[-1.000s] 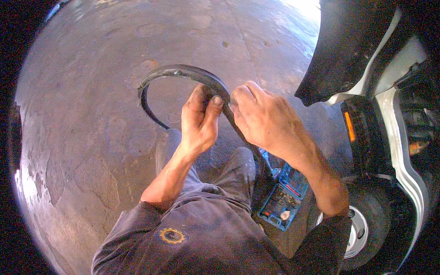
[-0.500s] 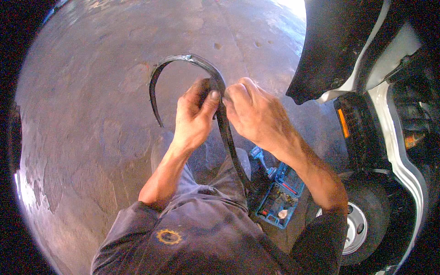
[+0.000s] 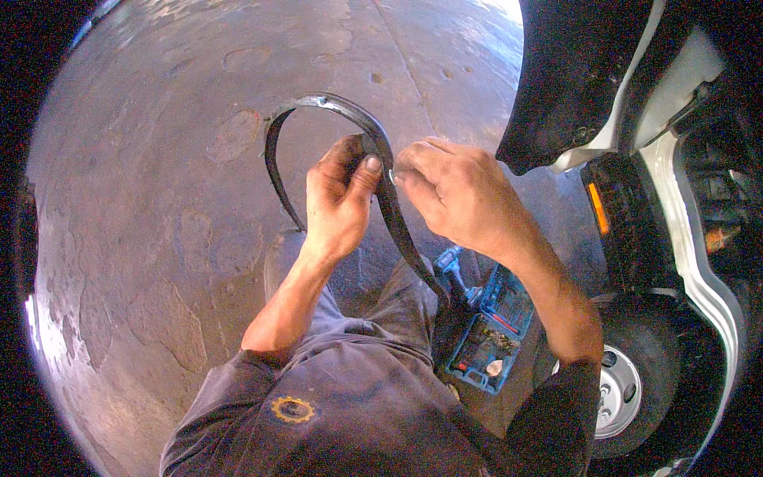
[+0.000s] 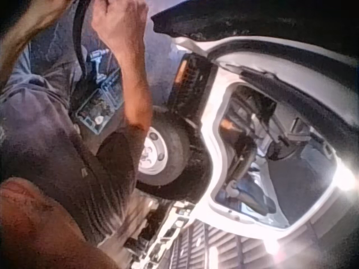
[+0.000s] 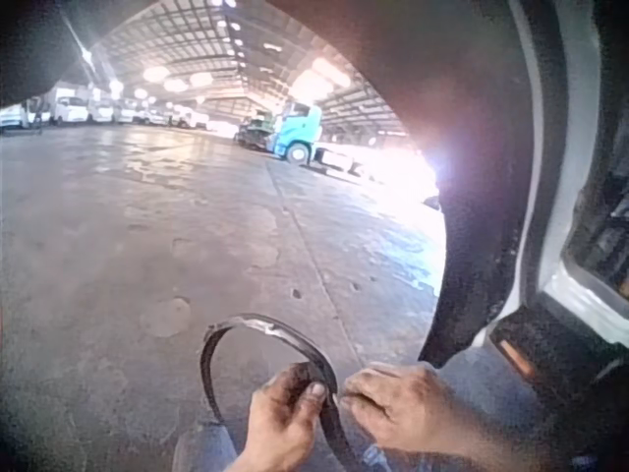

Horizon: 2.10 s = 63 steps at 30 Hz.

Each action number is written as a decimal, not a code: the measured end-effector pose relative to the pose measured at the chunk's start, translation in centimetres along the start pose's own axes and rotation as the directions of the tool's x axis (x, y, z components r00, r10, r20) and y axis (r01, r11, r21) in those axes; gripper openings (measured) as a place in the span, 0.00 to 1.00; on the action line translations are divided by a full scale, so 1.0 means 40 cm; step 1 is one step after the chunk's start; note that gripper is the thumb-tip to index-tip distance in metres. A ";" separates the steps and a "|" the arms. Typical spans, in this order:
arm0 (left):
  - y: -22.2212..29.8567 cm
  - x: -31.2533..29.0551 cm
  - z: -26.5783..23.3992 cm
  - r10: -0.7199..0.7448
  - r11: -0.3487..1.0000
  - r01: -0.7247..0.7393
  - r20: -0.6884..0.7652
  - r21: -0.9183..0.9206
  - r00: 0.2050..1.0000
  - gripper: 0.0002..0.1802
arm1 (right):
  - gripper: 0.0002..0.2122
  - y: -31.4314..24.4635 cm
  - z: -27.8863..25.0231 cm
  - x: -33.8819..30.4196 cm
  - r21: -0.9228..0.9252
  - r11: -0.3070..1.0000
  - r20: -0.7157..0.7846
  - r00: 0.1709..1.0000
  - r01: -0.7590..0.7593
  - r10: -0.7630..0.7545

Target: The person installs a rubber weather stripping seal onto the lower edge of a vehicle door. They use a power drill to secure the seal with fasteners, repeatedly positioning the strip and driving screws into the door frame.

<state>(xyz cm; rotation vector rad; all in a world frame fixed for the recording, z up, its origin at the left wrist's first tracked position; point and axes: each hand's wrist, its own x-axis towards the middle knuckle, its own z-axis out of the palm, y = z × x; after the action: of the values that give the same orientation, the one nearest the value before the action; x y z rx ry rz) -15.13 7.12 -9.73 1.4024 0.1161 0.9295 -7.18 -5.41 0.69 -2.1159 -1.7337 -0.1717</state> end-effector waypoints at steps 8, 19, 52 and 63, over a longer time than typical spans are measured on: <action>-0.007 -0.002 0.006 -0.013 0.998 0.013 -0.003 -0.060 1.000 0.08 | 0.08 0.013 -0.025 0.017 -0.041 0.996 0.118 0.991 0.074 -0.068; 0.002 0.023 -0.001 -0.002 0.997 -0.001 0.047 0.075 0.999 0.06 | 0.07 0.017 0.026 0.011 -0.300 0.941 -0.011 0.986 0.155 -0.166; 0.019 -0.009 0.013 -0.210 0.976 0.218 0.277 0.003 0.938 0.05 | 0.09 0.071 0.050 -0.034 -0.346 0.921 -0.134 0.963 0.177 -0.235; -0.022 0.006 0.025 -0.325 0.937 0.346 0.247 -0.049 0.913 0.04 | 0.07 0.062 0.036 -0.046 -0.205 0.973 -0.146 0.980 0.105 -0.136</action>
<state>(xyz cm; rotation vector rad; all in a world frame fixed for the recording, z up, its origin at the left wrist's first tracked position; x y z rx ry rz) -13.97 6.59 -10.17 1.3441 0.1296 0.4728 -5.42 -6.91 -1.83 -2.0647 -1.8140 -0.5529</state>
